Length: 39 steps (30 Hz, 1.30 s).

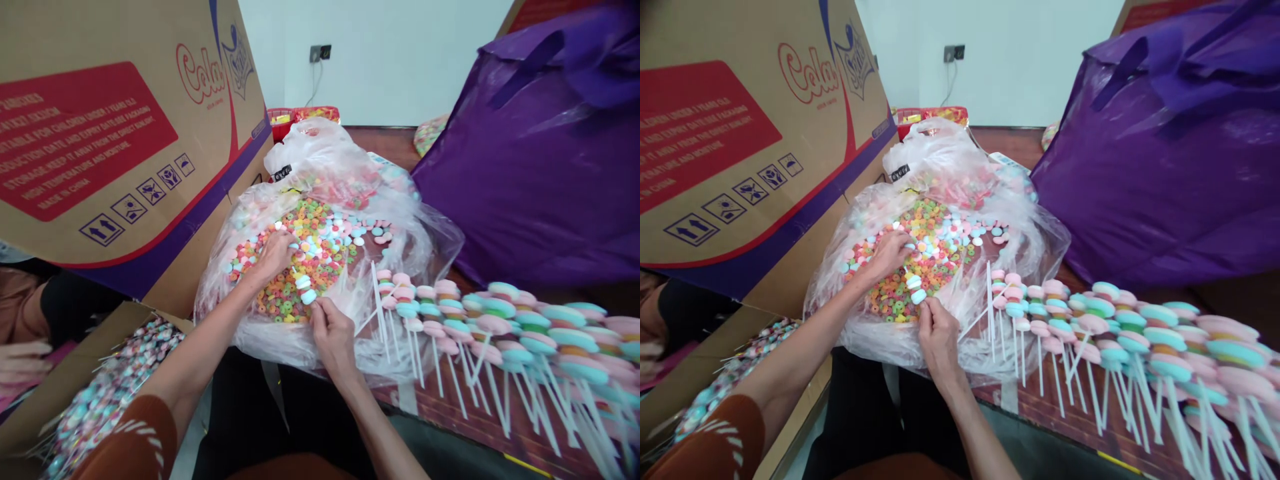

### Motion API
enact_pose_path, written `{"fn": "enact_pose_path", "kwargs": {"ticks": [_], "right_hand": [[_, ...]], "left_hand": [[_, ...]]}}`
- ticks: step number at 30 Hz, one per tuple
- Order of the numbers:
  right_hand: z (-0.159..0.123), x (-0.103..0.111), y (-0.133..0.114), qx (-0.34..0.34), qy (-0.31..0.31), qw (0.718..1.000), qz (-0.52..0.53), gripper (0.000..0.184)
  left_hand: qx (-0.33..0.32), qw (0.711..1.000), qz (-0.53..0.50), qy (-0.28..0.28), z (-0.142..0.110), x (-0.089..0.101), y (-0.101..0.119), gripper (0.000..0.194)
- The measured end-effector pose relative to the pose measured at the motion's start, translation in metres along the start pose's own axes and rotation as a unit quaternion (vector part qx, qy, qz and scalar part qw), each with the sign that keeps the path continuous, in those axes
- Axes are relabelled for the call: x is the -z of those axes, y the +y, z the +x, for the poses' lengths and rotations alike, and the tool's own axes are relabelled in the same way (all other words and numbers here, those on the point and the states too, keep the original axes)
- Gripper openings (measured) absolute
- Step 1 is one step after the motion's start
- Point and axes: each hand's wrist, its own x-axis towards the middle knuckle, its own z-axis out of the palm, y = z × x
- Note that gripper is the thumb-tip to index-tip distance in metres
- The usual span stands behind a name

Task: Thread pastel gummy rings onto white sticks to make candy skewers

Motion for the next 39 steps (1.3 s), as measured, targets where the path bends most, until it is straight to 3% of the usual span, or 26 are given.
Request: {"fn": "enact_pose_path", "kwargs": {"ticks": [6,11,17,19,25,29,35,39], "right_hand": [[0.0,0.0,0.0,0.013,-0.002,1.0,-0.006,0.028],[-0.001,0.0,0.0,0.011,-0.005,1.0,-0.004,0.028],[-0.002,-0.001,0.0,0.012,-0.002,1.0,-0.012,0.027],[-0.002,-0.001,0.0,0.015,-0.001,1.0,-0.017,0.028],[-0.002,-0.001,0.002,0.021,-0.004,1.0,-0.022,0.028],[-0.002,-0.002,0.004,0.024,0.001,1.0,-0.018,0.028],[-0.002,-0.003,0.005,0.034,0.001,0.999,-0.02,0.028],[-0.002,-0.002,0.005,0.036,-0.001,0.999,-0.022,0.026]], "left_hand": [[0.021,0.999,-0.02,0.041,-0.005,-0.006,0.004,0.009],[0.1,0.987,-0.082,0.091,-0.033,0.009,0.008,0.013],[0.111,0.977,-0.16,-0.091,-0.07,0.037,-0.003,0.024],[0.106,0.976,-0.153,-0.111,-0.077,0.04,-0.002,0.023],[0.08,0.992,-0.067,-0.071,-0.083,0.033,0.011,0.015],[0.056,0.996,-0.067,-0.025,-0.092,0.026,0.009,0.007],[0.098,0.985,-0.141,0.016,-0.106,0.019,0.002,0.038],[0.063,0.994,-0.082,0.017,-0.111,0.015,0.004,0.032]]}}
